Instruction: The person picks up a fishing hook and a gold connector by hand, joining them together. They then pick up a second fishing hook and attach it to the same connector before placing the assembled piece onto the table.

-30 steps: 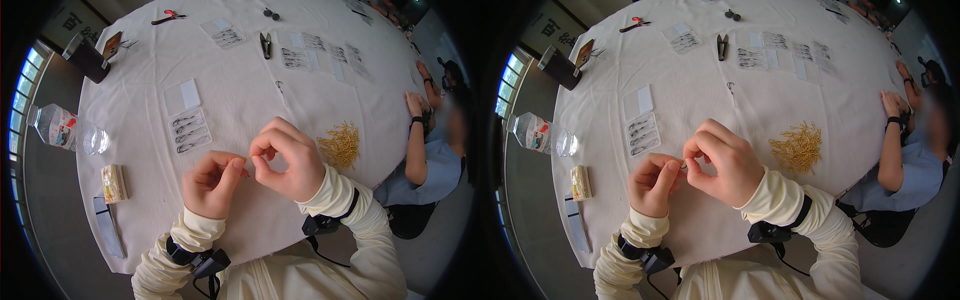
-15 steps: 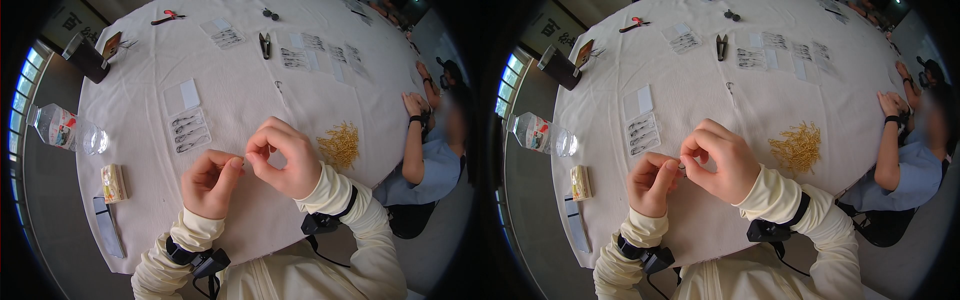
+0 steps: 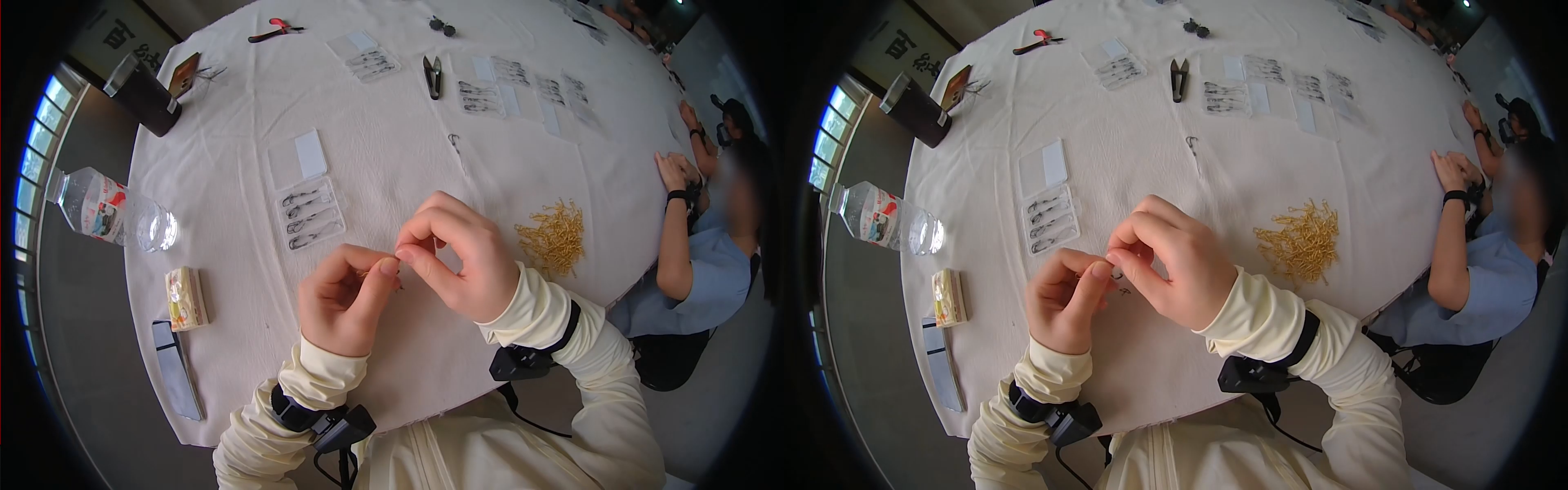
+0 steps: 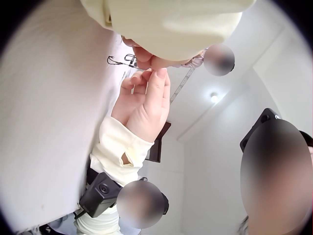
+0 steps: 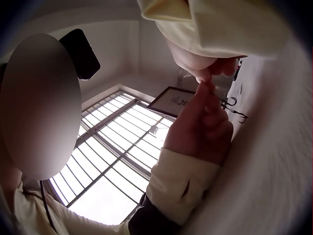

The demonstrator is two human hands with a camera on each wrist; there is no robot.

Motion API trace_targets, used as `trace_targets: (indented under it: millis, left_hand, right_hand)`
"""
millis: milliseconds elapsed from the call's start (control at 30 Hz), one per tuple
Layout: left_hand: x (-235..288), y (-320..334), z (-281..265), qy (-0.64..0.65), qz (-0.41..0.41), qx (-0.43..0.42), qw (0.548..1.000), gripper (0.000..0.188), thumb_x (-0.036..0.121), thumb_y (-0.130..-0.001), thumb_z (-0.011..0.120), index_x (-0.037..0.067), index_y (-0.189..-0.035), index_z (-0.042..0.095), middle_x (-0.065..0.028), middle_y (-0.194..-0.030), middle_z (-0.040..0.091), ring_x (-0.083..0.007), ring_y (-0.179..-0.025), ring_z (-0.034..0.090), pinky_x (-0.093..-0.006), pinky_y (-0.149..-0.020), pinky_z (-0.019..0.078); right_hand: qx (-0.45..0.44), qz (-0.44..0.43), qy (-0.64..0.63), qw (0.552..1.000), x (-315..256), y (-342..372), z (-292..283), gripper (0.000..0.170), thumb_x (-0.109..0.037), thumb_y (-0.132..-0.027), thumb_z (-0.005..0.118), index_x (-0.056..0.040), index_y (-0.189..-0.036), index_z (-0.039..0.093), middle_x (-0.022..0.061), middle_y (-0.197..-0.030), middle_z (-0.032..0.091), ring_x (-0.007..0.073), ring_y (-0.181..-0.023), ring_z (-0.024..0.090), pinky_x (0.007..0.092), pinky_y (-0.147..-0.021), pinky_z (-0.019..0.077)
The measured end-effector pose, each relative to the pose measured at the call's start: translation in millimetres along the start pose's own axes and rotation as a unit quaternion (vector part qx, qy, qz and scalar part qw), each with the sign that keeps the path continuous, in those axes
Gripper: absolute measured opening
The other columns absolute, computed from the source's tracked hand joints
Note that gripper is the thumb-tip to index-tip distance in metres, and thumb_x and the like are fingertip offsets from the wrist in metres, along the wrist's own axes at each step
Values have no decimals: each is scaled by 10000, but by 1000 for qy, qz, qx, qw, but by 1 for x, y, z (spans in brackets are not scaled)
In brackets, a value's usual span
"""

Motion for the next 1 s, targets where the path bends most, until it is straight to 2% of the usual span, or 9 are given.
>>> trace_targets:
  millis: [67, 200, 367, 433, 533, 567, 633, 833, 1000]
  left_hand:
    - [1, 0, -2, 10, -30, 22, 999, 95, 91, -943, 640, -2, -923, 631, -23, -757, 645, -51, -672, 547, -199, -613, 429]
    - [3, -2, -4, 14, -29, 40, 999, 101, 107, -941, 646, 10, -915, 631, -15, -734, 633, -48, -639, 526, -198, -583, 407]
    - [-2, -2, -2, 27, -14, -3, 1000, 108, 122, -956, 625, 16, -937, 615, -7, -766, 617, -51, -654, 521, -197, -591, 410]
    - [-1, -2, -3, 54, -30, -13, 998, 116, 136, -963, 616, 22, -947, 607, -3, -772, 604, -52, -652, 508, -198, -588, 401]
    - [0, -4, -8, 118, -59, -38, 991, 126, 159, -975, 601, 34, -966, 592, 3, -784, 577, -53, -650, 482, -200, -577, 378]
    - [0, -4, -9, 154, -73, -52, 984, 129, 169, -979, 593, 41, -974, 585, 6, -791, 563, -54, -650, 468, -201, -570, 363]
    - [1, -4, -9, 177, -76, -42, 980, 121, 166, -981, 586, 45, -977, 579, 5, -799, 553, -55, -649, 455, -203, -565, 353]
    - [-1, -4, -12, 253, -80, -62, 962, 104, 159, -989, 565, 56, -983, 570, -7, -822, 540, -60, -647, 427, -202, -566, 350]
    - [-1, -3, -10, 271, -95, -49, 957, 100, 158, -990, 561, 59, -984, 570, -14, -822, 542, -63, -634, 417, -200, -572, 354]
  right_hand:
    - [2, 4, -2, 1000, 0, 0, 1, 71, 11, -842, 665, -25, -860, 607, 63, -837, 559, 169, -695, 607, 289, -601, 484]
    - [-23, -24, -12, 999, -1, -1, 0, 74, 4, -840, 654, -31, -875, 598, 53, -845, 545, 160, -704, 589, 270, -611, 483]
    - [-32, -41, -94, 994, 7, 0, 4, 34, -41, -876, 634, -44, -883, 601, 13, -853, 539, 108, -720, 557, 222, -663, 464]
    - [-26, 99, -291, 951, 14, 3, 7, 36, -72, -913, 608, -41, -898, 604, -13, -862, 558, 59, -741, 534, 210, -687, 447]
    - [-19, 169, -318, 933, 19, 4, 3, 85, -92, -932, 601, -15, -960, 622, -14, -870, 589, 44, -766, 533, 218, -696, 456]
    - [-18, 167, -319, 933, 19, 4, 1, 85, -92, -932, 601, -15, -960, 622, -14, -870, 589, 44, -766, 533, 218, -696, 456]
    - [-69, 247, -318, 913, 20, 7, 4, 150, -90, -924, 624, 11, -1034, 636, 12, -898, 636, 60, -799, 570, 227, -732, 479]
    - [-115, 242, -365, 892, 19, 12, 14, 200, -76, -900, 661, 18, -1075, 640, 61, -982, 684, 96, -896, 639, 253, -817, 518]
    - [-99, 276, -375, 879, 19, 12, 14, 192, -87, -897, 670, 20, -1055, 646, 53, -955, 685, 99, -880, 642, 249, -809, 519]
Point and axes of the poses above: each hand's wrist, its own y-axis away from the middle knuckle, its own z-axis out of the palm, x = y × z, the point moved 3 cm from there along -y, towards the middle knuckle
